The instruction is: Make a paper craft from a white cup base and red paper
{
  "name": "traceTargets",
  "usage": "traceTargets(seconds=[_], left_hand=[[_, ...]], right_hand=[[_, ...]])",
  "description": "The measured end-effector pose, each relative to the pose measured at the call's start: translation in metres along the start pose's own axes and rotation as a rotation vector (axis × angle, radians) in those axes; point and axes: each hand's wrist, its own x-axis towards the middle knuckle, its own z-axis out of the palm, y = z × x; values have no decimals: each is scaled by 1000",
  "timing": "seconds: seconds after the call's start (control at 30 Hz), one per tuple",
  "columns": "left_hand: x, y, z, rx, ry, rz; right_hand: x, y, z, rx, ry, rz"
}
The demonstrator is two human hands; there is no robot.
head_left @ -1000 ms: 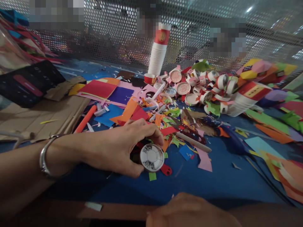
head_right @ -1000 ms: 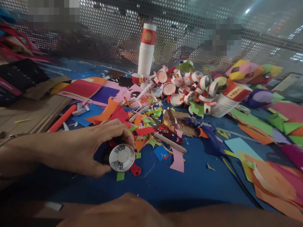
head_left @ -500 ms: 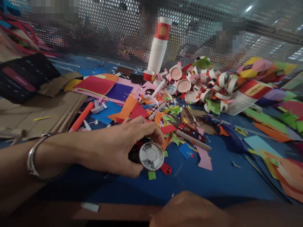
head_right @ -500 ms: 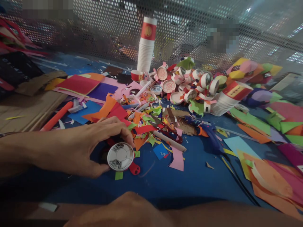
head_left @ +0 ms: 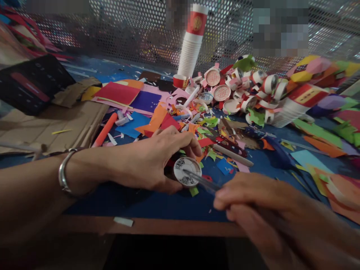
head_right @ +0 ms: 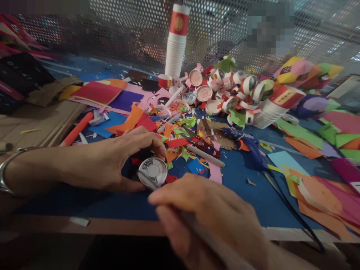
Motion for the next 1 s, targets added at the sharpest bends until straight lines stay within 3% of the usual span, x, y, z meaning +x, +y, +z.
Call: traceTargets(seconds=[0.07,0.2,0.53,1.0], left_hand=[[1,1,2,38,38,-23],[3,4,4,98,69,-38],[-3,3,3,113,54,18],[0,6,6,171,67,-7]], right_hand=[[17,0,-4,29,73,123],[9,3,-3,92,188,256],[8,2,5,52,103,176],[5,5,6,55,66,135]])
